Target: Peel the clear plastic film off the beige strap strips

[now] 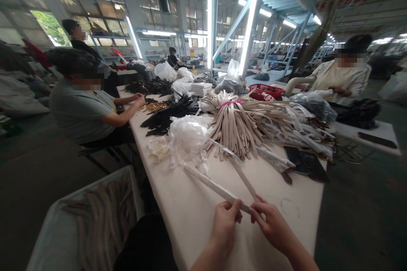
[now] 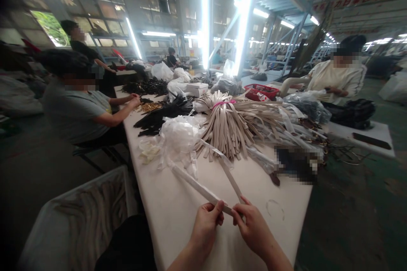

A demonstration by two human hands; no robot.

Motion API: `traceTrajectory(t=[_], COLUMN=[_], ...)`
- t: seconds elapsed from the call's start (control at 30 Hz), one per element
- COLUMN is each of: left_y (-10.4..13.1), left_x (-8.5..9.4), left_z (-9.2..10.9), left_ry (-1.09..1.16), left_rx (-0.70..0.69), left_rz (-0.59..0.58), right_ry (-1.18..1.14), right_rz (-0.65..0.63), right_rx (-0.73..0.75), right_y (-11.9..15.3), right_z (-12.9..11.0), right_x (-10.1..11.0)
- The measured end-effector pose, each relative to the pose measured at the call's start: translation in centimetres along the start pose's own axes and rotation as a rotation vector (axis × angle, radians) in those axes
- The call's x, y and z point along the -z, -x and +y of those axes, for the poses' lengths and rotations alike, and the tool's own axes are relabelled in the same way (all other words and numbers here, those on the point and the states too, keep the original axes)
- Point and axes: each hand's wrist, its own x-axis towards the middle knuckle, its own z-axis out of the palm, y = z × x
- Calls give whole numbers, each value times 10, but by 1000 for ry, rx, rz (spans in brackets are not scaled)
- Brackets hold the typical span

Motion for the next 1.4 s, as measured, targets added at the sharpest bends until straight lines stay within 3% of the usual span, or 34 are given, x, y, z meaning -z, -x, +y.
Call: traceTrajectory(t=[0.3, 0.47, 0.67, 0.83, 1.03, 1.17, 1.4], left_y=[3, 3, 0, -1, -5, -3, 2], left_x=[-4, -8, -8, -5, 5, 4, 0], left_z=[1, 0, 1, -6, 5, 6, 5], left_ry=[-41, -43, -55, -88, 17, -64, -179], left_rx=[-14, -9, -16, -3, 16, -34, -31], left_rz=[65, -9, 53, 15, 21, 42, -3], right_ry=[-21, -13, 17, -62, -87, -95, -147], right_rz=[41, 31, 74, 49, 59, 69, 117], right_rx=[-11, 56, 38, 33, -59, -123, -112], right_y=[9, 10, 10, 9, 14, 11, 12], right_z=[13, 21, 33, 32, 28, 20, 17], right_x=[-5, -9, -16, -23, -16, -22, -25])
